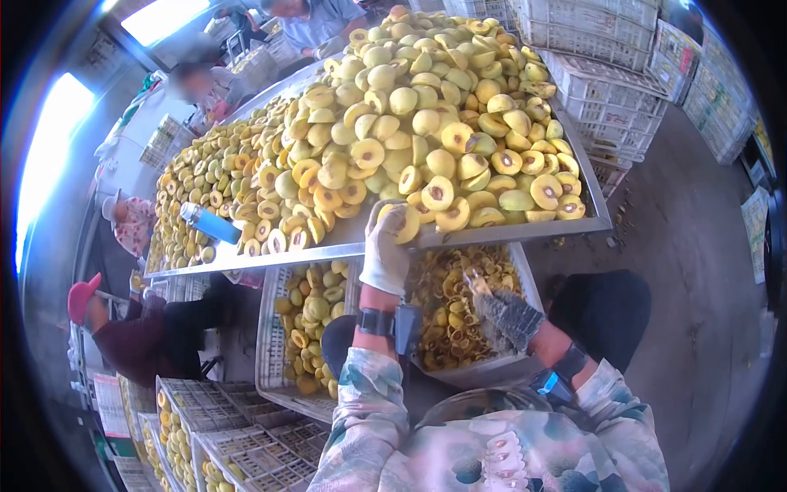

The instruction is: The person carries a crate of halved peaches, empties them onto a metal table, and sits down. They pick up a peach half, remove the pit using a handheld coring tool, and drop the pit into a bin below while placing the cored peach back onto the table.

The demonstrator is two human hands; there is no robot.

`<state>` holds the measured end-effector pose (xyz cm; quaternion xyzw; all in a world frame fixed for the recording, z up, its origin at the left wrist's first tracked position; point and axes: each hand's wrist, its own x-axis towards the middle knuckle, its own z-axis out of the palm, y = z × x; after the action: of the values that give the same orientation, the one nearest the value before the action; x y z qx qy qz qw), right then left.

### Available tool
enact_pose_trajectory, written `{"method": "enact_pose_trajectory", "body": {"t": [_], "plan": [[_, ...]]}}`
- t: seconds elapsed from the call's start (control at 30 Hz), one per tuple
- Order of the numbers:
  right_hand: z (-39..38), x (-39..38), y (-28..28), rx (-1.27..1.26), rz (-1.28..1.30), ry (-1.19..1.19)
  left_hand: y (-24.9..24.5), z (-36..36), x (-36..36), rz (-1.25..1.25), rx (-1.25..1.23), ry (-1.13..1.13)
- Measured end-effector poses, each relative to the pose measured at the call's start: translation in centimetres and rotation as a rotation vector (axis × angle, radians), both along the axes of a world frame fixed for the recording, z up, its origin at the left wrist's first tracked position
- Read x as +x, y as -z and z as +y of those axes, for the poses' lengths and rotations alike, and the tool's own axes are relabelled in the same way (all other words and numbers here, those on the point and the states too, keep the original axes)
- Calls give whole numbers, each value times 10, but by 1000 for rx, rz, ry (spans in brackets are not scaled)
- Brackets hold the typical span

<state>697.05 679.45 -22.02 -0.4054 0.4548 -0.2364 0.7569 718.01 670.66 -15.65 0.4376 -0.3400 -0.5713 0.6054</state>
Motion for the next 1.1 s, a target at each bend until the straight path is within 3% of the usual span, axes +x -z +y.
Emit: {"method": "enact_pose_trajectory", "body": {"t": [0.1,0.13,0.2,0.27,0.33,0.37,0.4,0.43,0.47,0.5,0.57,0.6,0.63,0.67,0.7,0.73,0.77,0.83,0.87,0.9,0.93,0.97,1.1], "plan": [[-15,5,8,280,-546,11,3,21,-9,287,-30,10],[-15,8,2,284,-543,8,5,28,-9,290,-28,5],[-6,25,-51,213,-366,29,6,42,-11,-394,-238,-29],[-5,34,-52,173,-241,21,5,52,-15,-477,-355,-73],[-9,37,-23,308,-742,-130,-9,61,-16,277,-21,-38],[-6,40,-32,308,-740,-133,-12,66,-16,254,-16,-41],[-3,46,-51,146,-426,-147,-5,68,-15,256,-17,-43],[1,51,-64,-15,-112,-158,8,68,-13,-38,-104,-105],[4,55,-70,-14,-110,-158,9,70,-14,-332,-190,-164],[6,57,-74,-138,-12,-176,9,75,-13,-330,-189,-165],[9,58,-69,-263,89,-194,2,85,-10,-1135,-581,-262],[9,57,-55,-113,-139,-198,-3,88,-11,-1133,-580,-262],[9,57,-41,39,-366,-200,-8,91,-12,-942,-513,-209],[9,58,-27,40,-365,-199,-10,93,-12,-751,-444,-157],[10,60,-15,-302,-240,-337,-8,94,-13,-750,-443,-156],[12,60,-6,-642,-105,-470,-5,94,-15,-447,-322,-161],[15,59,-19,-639,-105,-468,-3,95,-16,-145,-198,-163],[25,58,-59,-283,54,-271,-15,100,-16,-294,-225,-121],[26,54,-55,-277,54,-268,-21,102,-17,-443,-255,-82],[26,48,-50,-125,-134,-265,-23,103,-18,-442,-252,-79],[26,44,-46,29,-320,-258,-24,104,-19,-290,-178,-32],[27,42,-46,33,-320,-255,-24,105,-20,-138,-102,14],[32,34,-65,226,-507,-156,-20,106,-30,-131,-95,-129]]}}
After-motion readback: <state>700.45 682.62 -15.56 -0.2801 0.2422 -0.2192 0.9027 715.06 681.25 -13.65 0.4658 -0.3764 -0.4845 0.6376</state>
